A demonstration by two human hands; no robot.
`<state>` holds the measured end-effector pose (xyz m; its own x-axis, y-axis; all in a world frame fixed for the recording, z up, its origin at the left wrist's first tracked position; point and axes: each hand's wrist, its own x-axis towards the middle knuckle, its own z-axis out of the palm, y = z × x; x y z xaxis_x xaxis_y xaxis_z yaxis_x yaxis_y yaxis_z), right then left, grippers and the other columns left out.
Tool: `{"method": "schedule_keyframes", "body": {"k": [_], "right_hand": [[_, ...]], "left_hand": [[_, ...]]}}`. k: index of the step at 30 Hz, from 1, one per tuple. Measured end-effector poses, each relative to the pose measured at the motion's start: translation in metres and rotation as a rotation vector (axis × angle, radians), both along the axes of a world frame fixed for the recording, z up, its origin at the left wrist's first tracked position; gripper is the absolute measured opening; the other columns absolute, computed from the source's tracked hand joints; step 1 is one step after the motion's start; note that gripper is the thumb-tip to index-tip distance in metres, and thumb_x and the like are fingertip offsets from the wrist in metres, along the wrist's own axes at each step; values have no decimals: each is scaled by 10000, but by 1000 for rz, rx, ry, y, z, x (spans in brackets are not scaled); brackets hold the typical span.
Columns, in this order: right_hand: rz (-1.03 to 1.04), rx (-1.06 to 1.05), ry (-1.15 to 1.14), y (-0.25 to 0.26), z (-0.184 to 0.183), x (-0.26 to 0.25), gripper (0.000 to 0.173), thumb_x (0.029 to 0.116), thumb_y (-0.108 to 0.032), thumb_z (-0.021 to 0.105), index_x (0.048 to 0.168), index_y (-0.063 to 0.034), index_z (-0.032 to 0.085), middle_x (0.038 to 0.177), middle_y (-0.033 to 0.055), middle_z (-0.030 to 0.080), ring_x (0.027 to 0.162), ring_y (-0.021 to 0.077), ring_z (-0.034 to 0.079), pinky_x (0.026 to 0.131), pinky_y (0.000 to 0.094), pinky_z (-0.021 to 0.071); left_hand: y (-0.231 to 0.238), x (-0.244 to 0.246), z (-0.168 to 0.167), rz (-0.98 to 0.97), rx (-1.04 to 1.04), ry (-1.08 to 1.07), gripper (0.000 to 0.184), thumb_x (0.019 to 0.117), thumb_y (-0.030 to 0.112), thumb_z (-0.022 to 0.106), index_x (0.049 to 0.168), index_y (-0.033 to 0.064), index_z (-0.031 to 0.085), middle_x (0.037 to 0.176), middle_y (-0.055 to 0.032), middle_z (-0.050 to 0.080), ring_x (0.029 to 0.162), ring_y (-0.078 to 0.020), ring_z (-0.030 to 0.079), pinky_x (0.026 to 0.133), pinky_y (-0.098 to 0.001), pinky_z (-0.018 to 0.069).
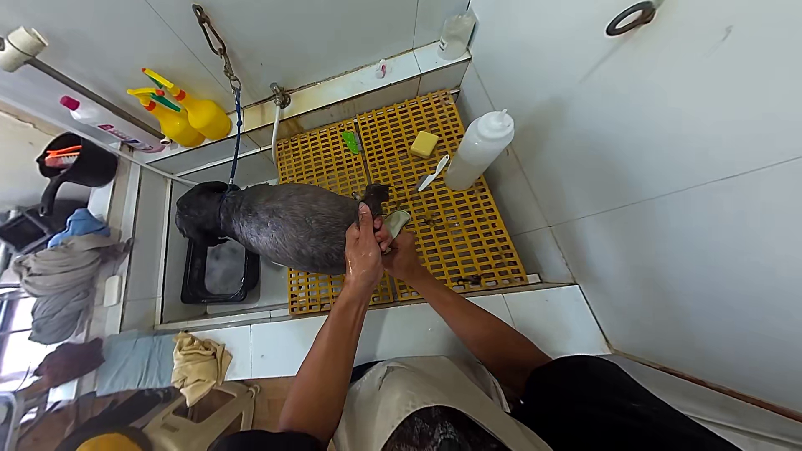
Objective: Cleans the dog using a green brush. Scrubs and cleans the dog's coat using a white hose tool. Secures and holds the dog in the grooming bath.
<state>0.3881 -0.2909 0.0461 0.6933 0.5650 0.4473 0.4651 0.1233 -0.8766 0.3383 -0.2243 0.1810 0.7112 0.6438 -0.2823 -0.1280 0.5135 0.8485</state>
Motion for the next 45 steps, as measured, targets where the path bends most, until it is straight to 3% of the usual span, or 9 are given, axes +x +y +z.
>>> {"method": "schedule_keyframes", "body": {"k": [9,13,19,23,25,28,35,42,45], "right_hand": [[144,-3,363,2,17,13,299,795,-111,807,1042,20,700,943,50,735,880,74,700,813,293,605],[413,165,856,-5,15,40,409,880,-62,697,1274,-114,601,1116,4,714,986,108,689,868,337,594],[373,216,973,17,10,127,316,942,-57,443,1222,-123,574,990,-27,720,895,73,698,811,303,604],[327,-218,638,55,16,226,251,979,-35,430,1123,-47,635,906,13,705,806,86,679,741,299,590],[105,-728,290,61,28,247,290,993,-50,531,1226,-5,698,1111,181,716,1023,283,689,893,517,556],[-148,-906,144,64,41,200,336,982,-87,543,1275,50,635,1255,321,615,1191,493,601,994,686,470],[336,-1131,232,94,-61,96,465,960,-245,705,1310,40,591,1233,319,625,1150,503,619,933,687,508],[296,-668,685,67,-75,94,657,1023,-78,553,1619,-170,292,1180,266,645,928,376,678,806,558,571],[232,-503,824,18,-36,92,451,1125,-262,373,1571,-205,397,974,155,612,671,221,593,599,410,549]], "left_hand": [[15,4,10,16,-47,-17,464,1113,423,313,782,156,498,578,62,422,468,-42,426,487,-172,416],[31,-3,16,42,-78,-90,469,1111,449,306,781,177,498,582,66,402,482,-61,420,529,-197,438],[34,-6,8,80,-130,-67,497,1115,435,297,745,166,490,549,62,384,458,-73,410,521,-215,445],[34,-7,5,124,-180,-56,487,1122,388,298,746,141,482,525,51,385,445,-96,428,549,-253,488],[34,-8,5,132,-198,-64,491,1123,385,299,743,134,483,521,45,380,443,-98,426,547,-258,487],[38,-8,4,119,-197,-75,495,1123,387,292,739,140,481,518,49,375,441,-96,421,543,-256,480],[39,-8,3,101,-186,-98,482,1126,366,295,742,136,474,509,44,378,440,-105,445,565,-280,513],[43,-11,1,92,-202,-134,528,1117,438,276,726,159,495,510,56,387,430,-93,437,528,-249,486],[47,-12,-1,71,-208,-152,522,1122,433,250,736,170,483,518,58,379,440,-90,427,548,-249,483]]}}
